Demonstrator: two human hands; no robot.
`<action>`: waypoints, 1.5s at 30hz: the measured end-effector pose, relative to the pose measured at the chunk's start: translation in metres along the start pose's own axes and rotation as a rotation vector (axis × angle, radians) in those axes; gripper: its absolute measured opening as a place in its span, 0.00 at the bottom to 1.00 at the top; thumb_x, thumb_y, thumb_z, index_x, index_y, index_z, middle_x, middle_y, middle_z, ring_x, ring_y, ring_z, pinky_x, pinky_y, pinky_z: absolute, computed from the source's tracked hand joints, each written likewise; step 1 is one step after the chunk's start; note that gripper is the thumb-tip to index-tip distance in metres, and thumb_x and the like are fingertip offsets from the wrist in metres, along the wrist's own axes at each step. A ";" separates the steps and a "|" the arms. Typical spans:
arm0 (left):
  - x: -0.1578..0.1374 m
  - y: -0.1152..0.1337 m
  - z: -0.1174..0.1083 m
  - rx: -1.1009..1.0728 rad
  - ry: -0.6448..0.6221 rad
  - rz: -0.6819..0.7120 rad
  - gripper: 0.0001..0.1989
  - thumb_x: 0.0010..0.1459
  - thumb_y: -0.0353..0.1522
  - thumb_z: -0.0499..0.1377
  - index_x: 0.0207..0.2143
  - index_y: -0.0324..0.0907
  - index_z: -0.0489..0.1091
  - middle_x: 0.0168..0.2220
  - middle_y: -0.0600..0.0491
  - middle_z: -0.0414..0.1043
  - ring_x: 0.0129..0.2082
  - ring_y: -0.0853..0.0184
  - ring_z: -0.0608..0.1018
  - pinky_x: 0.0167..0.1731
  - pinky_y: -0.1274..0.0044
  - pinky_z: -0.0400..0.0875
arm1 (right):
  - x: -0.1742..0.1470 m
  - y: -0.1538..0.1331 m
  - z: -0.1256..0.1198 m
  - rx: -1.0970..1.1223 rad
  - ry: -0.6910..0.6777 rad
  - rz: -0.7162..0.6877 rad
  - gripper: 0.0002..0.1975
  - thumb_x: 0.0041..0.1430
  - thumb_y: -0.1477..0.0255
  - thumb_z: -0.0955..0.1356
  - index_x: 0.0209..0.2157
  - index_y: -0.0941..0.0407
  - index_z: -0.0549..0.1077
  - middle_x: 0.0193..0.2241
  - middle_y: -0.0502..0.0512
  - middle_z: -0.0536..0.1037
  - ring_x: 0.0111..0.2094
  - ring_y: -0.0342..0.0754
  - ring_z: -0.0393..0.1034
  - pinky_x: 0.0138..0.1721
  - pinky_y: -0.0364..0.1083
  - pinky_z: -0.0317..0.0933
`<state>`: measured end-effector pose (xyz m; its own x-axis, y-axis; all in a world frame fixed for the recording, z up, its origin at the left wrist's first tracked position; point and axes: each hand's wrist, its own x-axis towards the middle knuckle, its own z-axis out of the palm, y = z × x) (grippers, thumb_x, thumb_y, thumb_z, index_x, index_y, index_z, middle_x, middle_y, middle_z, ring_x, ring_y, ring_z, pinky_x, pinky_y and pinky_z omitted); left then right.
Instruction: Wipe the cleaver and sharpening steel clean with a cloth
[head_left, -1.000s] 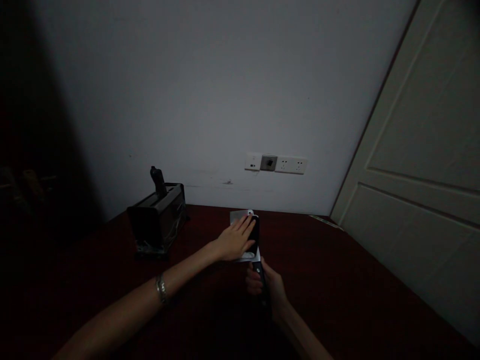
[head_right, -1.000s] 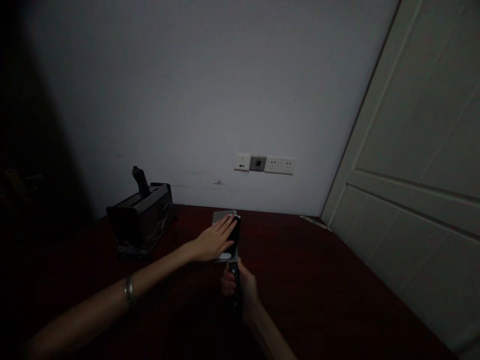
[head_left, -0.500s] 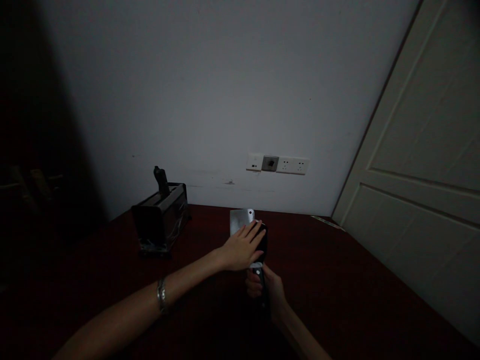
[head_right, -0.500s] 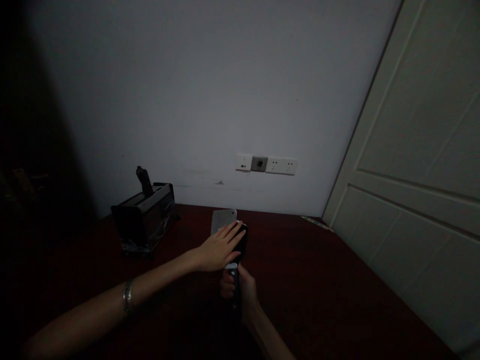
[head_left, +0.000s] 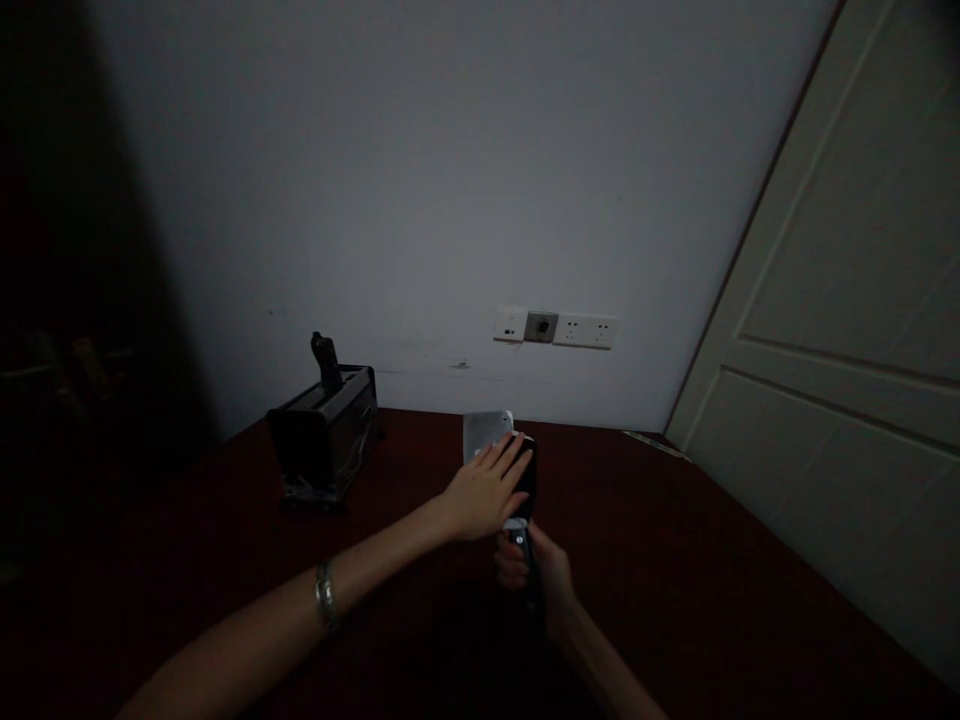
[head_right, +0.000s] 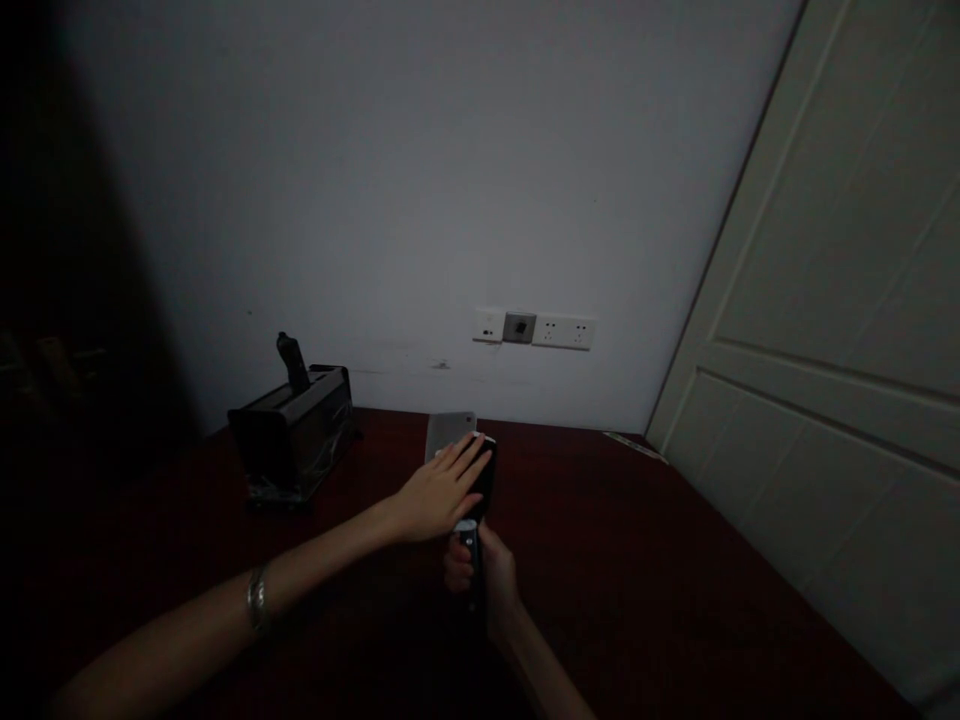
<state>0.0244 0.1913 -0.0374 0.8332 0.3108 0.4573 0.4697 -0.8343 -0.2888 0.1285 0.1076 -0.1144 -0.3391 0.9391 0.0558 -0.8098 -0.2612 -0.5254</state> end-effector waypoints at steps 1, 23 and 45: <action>0.000 -0.001 0.000 -0.003 -0.001 -0.003 0.29 0.62 0.43 0.40 0.61 0.38 0.44 0.64 0.47 0.36 0.63 0.61 0.40 0.57 0.69 0.49 | 0.000 0.001 0.001 0.005 0.001 0.001 0.17 0.46 0.61 0.70 0.23 0.60 0.63 0.14 0.41 0.54 0.14 0.32 0.41 0.15 0.35 0.38; -0.007 -0.060 -0.008 -0.007 -0.057 -0.162 0.28 0.63 0.40 0.38 0.61 0.34 0.42 0.63 0.43 0.38 0.62 0.59 0.43 0.56 0.67 0.52 | -0.003 0.009 0.011 0.030 -0.064 0.051 0.16 0.49 0.62 0.69 0.26 0.60 0.63 0.16 0.41 0.53 0.14 0.33 0.40 0.14 0.35 0.40; -0.031 -0.038 -0.012 -0.022 -0.074 0.025 0.29 0.62 0.41 0.40 0.61 0.35 0.42 0.63 0.44 0.36 0.63 0.62 0.38 0.59 0.70 0.44 | -0.006 -0.003 0.008 0.045 -0.046 0.035 0.14 0.54 0.63 0.66 0.26 0.61 0.64 0.16 0.41 0.51 0.14 0.33 0.39 0.14 0.34 0.40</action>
<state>-0.0233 0.2080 -0.0301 0.8644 0.3220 0.3863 0.4426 -0.8518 -0.2802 0.1295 0.1006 -0.1063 -0.3886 0.9181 0.0779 -0.8176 -0.3046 -0.4886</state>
